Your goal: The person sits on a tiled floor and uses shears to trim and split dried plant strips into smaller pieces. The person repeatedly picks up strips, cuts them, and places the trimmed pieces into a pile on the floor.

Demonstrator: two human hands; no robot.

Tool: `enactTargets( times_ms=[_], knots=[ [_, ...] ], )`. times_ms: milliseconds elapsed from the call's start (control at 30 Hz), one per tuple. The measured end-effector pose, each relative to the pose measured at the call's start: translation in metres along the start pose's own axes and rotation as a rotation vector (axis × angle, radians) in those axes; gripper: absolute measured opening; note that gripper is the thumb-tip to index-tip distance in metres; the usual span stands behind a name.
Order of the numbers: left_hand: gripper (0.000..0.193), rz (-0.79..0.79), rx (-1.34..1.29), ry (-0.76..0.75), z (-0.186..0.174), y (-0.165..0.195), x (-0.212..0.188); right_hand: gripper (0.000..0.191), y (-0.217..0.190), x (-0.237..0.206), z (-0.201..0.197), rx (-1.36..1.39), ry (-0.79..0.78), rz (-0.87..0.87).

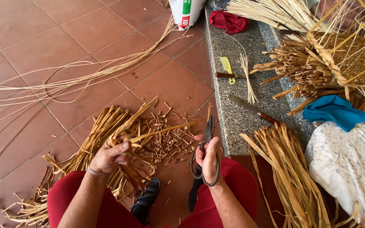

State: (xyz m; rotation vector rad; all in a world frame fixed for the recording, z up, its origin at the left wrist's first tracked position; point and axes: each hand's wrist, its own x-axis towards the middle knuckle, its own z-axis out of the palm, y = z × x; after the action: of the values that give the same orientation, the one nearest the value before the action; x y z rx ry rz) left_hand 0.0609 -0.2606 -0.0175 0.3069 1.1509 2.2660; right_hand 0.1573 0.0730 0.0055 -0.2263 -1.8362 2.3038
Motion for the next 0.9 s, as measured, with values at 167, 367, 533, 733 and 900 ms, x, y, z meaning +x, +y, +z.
enactTargets(
  times_ms=[167, 367, 533, 733, 900],
  knots=[
    [0.017, 0.017, -0.059, -0.024, 0.022, 0.002, 0.010, 0.077, -0.016, -0.008, 0.005, -0.040, -0.083, -0.032],
    [0.014, -0.039, -0.059, 0.080, 0.040, -0.004, 0.019, 0.093, -0.022, -0.020, 0.031, -0.346, -0.589, 0.021],
    [0.015, -0.060, -0.179, 0.061, 0.043, -0.011, 0.021, 0.098, -0.022, -0.023, 0.041, -0.401, -0.639, 0.102],
    [0.013, -0.133, -0.190, 0.093, 0.042, -0.017, 0.022, 0.092, -0.016, -0.019, 0.048, -0.389, -0.622, 0.030],
    [0.014, -0.100, -0.157, 0.114, 0.045, -0.016, 0.021, 0.080, -0.010, -0.021, 0.047, -0.419, -0.558, 0.017]
  ],
)
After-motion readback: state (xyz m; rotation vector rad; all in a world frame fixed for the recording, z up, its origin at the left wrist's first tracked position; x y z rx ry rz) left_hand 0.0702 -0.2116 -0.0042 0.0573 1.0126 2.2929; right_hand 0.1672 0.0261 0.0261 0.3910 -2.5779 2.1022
